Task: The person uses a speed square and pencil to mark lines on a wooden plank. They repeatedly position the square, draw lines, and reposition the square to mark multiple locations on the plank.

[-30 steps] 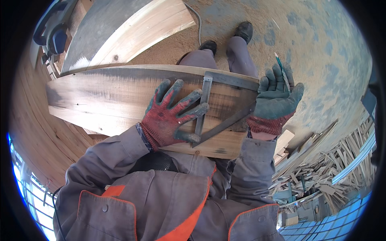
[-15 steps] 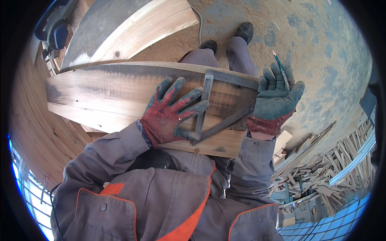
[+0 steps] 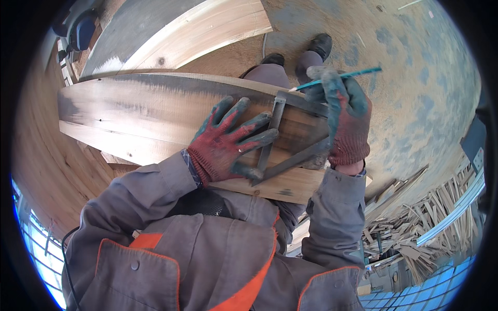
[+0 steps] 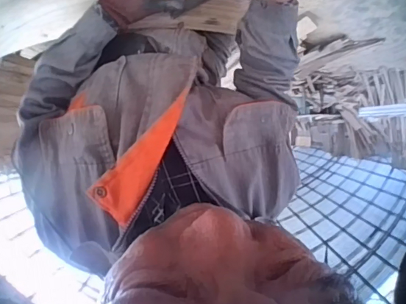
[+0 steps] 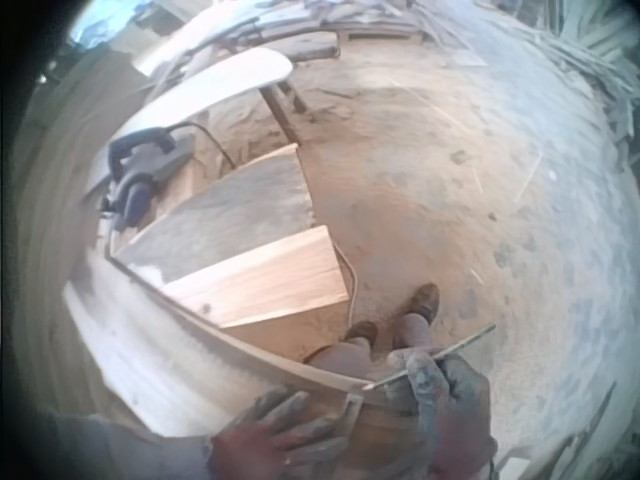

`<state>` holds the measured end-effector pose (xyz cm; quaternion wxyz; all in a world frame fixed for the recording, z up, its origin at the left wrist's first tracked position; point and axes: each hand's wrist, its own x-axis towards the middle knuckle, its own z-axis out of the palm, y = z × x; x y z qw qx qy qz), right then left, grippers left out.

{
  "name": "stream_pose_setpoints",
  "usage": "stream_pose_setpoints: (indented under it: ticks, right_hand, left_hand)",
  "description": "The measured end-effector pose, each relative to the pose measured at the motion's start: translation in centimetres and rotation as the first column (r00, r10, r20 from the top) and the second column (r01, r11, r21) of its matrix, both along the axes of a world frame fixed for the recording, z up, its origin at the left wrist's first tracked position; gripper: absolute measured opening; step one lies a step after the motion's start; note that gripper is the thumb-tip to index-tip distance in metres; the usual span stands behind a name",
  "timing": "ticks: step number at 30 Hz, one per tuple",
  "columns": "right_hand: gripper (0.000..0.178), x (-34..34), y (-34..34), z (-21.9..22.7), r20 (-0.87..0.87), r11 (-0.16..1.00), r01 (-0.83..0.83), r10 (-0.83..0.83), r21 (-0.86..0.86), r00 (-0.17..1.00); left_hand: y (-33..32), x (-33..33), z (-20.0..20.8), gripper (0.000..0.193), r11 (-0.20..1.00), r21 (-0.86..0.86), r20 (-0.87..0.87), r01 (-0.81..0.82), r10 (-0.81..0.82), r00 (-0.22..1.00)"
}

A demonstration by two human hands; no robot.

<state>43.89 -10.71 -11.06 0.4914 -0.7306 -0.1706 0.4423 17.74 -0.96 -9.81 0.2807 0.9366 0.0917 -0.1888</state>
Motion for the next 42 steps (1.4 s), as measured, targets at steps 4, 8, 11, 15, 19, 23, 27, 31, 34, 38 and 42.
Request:
stream_pose_setpoints:
  ticks: [4, 8, 11, 15, 19, 23, 27, 31, 34, 38, 42]
  right_hand:
    - [0.016, -0.2, 1.6, 0.2, 0.238, 0.947, -0.321, 0.315, -0.015, 0.919]
    - [0.018, -0.4, 3.4, 0.1, 0.54, 0.857, -0.515, 0.441, -0.016, 0.717]
    - [0.019, -0.2, 4.3, 0.0, 0.576, 0.766, -0.632, 0.57, -0.114, 0.586]
    - [0.029, 0.4, 5.0, 0.0, 0.606, 0.678, -0.711, 0.649, -0.186, 0.46]
    - [0.03, 0.5, 5.6, -0.5, 0.624, 0.638, -0.746, 0.665, -0.188, 0.411]
    - [0.03, 0.6, 5.6, -0.7, 0.577, 0.664, -0.724, 0.671, -0.187, 0.466]
    - [0.028, 0.8, 5.5, -0.9, 0.607, 0.641, -0.75, 0.665, -0.165, 0.435]
    - [0.023, 0.5, 5.5, -1.1, 0.617, 0.621, -0.758, 0.68, -0.2, 0.395]
    - [0.02, 0.5, 5.8, -0.9, 0.71, 0.629, -0.748, 0.625, -0.214, 0.323]
    - [0.023, 2.1, 5.9, -0.3, 0.861, 0.569, -0.823, 0.418, 0.001, 0.29]
    - [0.027, 1.4, 4.7, -0.6, 0.579, 0.711, -0.703, 0.575, -0.005, 0.578]
  left_hand:
    - [0.3, 0.1, 0.1, 0.09, 0.998, -0.064, 0.01, -0.019, 0.019, 1.0]
    - [0.2, 0.1, -0.1, 0.09, 0.996, -0.086, 0.01, -0.038, 0.039, 0.999]
    - [0.1, -0.1, -0.4, 0.091, 0.996, -0.083, -0.004, -0.032, 0.032, 0.999]
    - [0.0, -0.1, -0.5, 0.092, 0.998, -0.052, 0.024, -0.026, 0.027, 0.999]
    - [0.2, -0.1, -0.6, 0.091, 0.997, -0.071, 0.043, -0.025, 0.028, 0.999]
    - [0.0, -0.1, -0.6, 0.091, 0.998, -0.051, 0.053, -0.035, 0.038, 0.998]
    - [-0.1, -0.2, -0.6, 0.092, 0.998, -0.065, 0.025, -0.027, 0.028, 0.999]
    - [0.1, -0.1, -0.5, 0.092, 0.996, -0.084, 0.019, -0.015, 0.016, 1.0]
    - [0.2, 0.0, -0.4, 0.092, 0.997, -0.079, 0.008, 0.001, -0.001, 1.0]
    - [0.3, 0.0, -0.3, 0.091, 0.997, -0.072, 0.019, 0.004, -0.003, 1.0]
    - [0.2, 0.1, -0.5, 0.092, 0.998, -0.066, 0.042, -0.009, 0.012, 0.999]
